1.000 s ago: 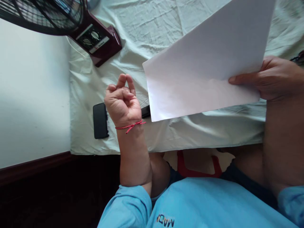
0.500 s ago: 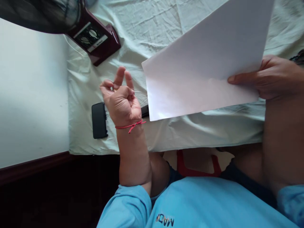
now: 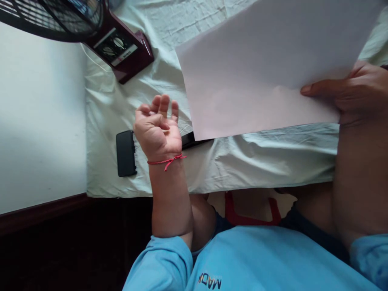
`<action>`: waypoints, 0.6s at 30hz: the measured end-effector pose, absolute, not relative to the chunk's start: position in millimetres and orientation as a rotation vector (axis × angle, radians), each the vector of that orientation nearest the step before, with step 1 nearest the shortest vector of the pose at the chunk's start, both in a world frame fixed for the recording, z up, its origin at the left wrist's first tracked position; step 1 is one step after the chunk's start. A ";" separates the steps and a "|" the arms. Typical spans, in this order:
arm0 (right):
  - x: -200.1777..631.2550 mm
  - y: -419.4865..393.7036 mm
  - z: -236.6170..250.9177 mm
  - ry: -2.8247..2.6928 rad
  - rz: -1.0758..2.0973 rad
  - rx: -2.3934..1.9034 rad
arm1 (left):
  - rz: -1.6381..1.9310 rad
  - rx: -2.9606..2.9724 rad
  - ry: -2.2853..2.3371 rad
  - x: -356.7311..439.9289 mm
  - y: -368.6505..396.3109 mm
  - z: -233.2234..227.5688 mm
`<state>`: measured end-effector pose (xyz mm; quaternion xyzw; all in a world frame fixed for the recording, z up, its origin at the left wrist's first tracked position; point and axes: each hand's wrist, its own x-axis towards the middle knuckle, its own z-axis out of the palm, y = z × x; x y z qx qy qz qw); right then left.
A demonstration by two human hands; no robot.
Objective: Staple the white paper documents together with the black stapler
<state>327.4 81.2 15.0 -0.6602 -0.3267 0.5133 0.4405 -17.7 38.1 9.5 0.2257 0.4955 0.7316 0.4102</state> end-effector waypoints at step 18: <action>326.7 81.2 11.0 -0.882 1.243 -1.578 | 1.633 0.876 1.312 3.4 37.4 1.4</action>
